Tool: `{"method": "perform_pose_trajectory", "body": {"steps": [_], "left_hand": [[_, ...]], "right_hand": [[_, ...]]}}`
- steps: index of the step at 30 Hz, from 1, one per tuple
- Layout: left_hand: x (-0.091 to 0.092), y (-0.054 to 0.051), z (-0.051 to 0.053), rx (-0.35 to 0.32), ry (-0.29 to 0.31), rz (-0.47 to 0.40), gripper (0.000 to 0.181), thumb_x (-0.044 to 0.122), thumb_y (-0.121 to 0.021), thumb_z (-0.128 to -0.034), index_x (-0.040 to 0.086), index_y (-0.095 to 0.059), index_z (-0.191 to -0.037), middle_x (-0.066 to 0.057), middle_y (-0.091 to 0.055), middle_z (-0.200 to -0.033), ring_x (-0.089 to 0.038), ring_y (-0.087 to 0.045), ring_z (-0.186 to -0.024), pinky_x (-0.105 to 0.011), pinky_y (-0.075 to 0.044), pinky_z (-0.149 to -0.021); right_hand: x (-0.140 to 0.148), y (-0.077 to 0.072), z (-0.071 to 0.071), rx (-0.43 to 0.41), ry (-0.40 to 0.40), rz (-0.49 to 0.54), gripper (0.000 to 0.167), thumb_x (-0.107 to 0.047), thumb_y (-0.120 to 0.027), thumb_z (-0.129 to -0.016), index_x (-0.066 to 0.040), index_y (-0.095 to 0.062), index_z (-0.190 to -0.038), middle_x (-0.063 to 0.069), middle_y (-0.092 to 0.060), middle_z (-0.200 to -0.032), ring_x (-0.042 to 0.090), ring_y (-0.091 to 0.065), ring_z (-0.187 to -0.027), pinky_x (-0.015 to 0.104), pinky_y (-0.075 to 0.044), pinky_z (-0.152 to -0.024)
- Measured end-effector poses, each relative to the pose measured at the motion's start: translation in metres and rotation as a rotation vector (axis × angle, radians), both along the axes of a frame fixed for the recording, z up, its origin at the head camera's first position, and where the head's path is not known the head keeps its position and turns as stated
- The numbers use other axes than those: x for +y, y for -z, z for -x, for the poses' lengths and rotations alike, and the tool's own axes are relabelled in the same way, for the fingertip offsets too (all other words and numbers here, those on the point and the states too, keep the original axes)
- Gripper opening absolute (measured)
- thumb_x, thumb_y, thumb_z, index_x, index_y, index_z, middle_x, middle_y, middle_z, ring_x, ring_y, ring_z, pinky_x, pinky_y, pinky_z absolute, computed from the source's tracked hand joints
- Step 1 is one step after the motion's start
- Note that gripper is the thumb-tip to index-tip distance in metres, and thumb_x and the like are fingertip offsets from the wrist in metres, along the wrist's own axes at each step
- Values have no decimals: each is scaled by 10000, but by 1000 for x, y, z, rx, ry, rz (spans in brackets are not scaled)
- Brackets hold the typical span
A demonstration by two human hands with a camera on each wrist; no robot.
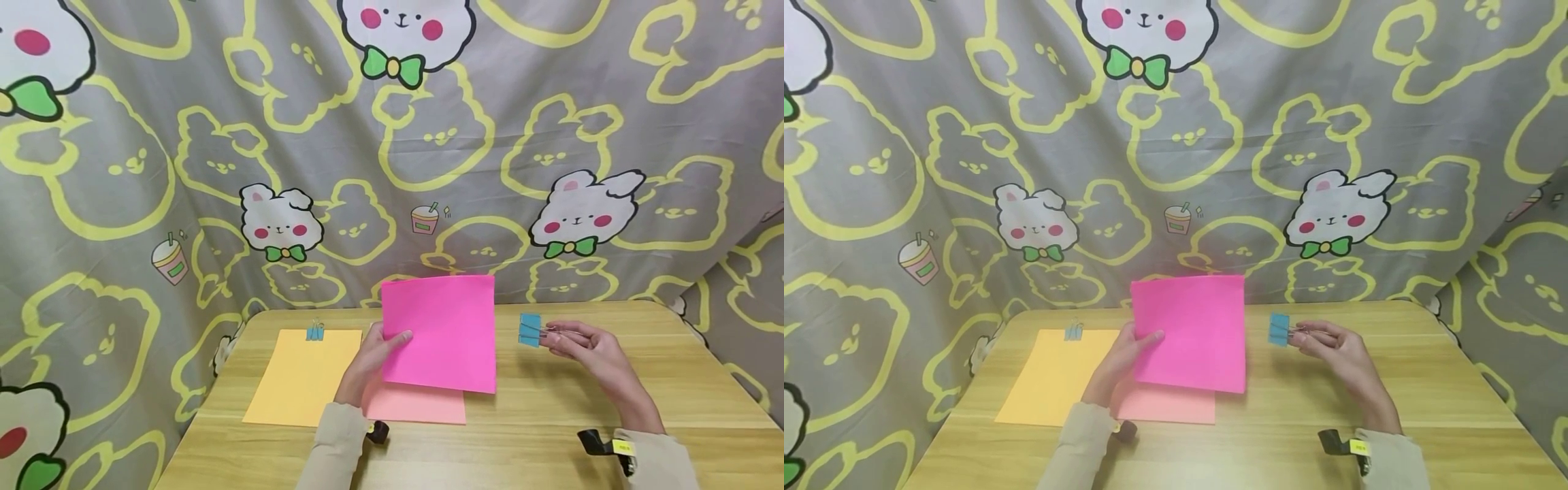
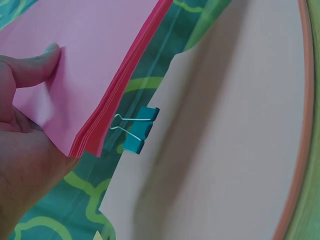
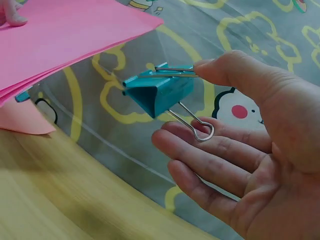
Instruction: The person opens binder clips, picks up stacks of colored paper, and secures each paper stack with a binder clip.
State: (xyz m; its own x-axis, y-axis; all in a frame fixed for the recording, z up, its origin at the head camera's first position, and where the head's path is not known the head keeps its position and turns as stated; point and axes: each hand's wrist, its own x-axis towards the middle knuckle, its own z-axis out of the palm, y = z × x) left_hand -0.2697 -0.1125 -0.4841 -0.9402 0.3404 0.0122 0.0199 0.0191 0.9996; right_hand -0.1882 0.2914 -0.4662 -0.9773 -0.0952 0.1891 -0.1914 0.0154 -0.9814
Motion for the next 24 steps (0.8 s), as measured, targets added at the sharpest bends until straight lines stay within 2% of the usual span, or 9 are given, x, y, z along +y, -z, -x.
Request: {"method": "perform_pose_trajectory", "body": {"steps": [5, 10, 18, 24], "left_hand": [[-1, -1, -1, -4, -2, -12, 237, 171, -710, -975, 14, -653, -1143, -36, -708, -911, -172, -692, -794, -330, -568, -749], [0, -2, -1, -6, 13, -25, 225, 158, -702, -980, 11, -647, -1142, -28, -706, -907, -165, -693, -789, -324, -567, -742], [1, -1, -2, -9, 19, -6, 251, 158, -694, -986, 2, -631, -1173, -34, -696, -918, -169, -692, -789, -325, -567, -731], [3, -1, -2, -16, 37, -9, 290, 172, -704, -979, 12, -621, -1205, -36, -692, -931, -179, -692, -798, -333, -565, -732]], "right_hand": [[-1, 4, 2, -8, -25, -18, 367, -55, -609, -1031, 186, -542, -1300, 44, -762, -1126, 182, -741, -1000, 333, -575, -865], [-2, 5, 3, 8, -53, -24, 342, -36, -600, -1031, 180, -551, -1291, 63, -763, -1119, 199, -744, -994, 328, -578, -860], [-6, 7, 5, 43, -79, -76, 315, -17, -609, -1021, 180, -562, -1263, 45, -765, -1116, 181, -744, -982, 251, -565, -851], [-9, 8, 7, 54, -104, -97, 311, -19, -608, -1022, 190, -562, -1248, 61, -763, -1126, 199, -745, -985, 277, -572, -853]]}}
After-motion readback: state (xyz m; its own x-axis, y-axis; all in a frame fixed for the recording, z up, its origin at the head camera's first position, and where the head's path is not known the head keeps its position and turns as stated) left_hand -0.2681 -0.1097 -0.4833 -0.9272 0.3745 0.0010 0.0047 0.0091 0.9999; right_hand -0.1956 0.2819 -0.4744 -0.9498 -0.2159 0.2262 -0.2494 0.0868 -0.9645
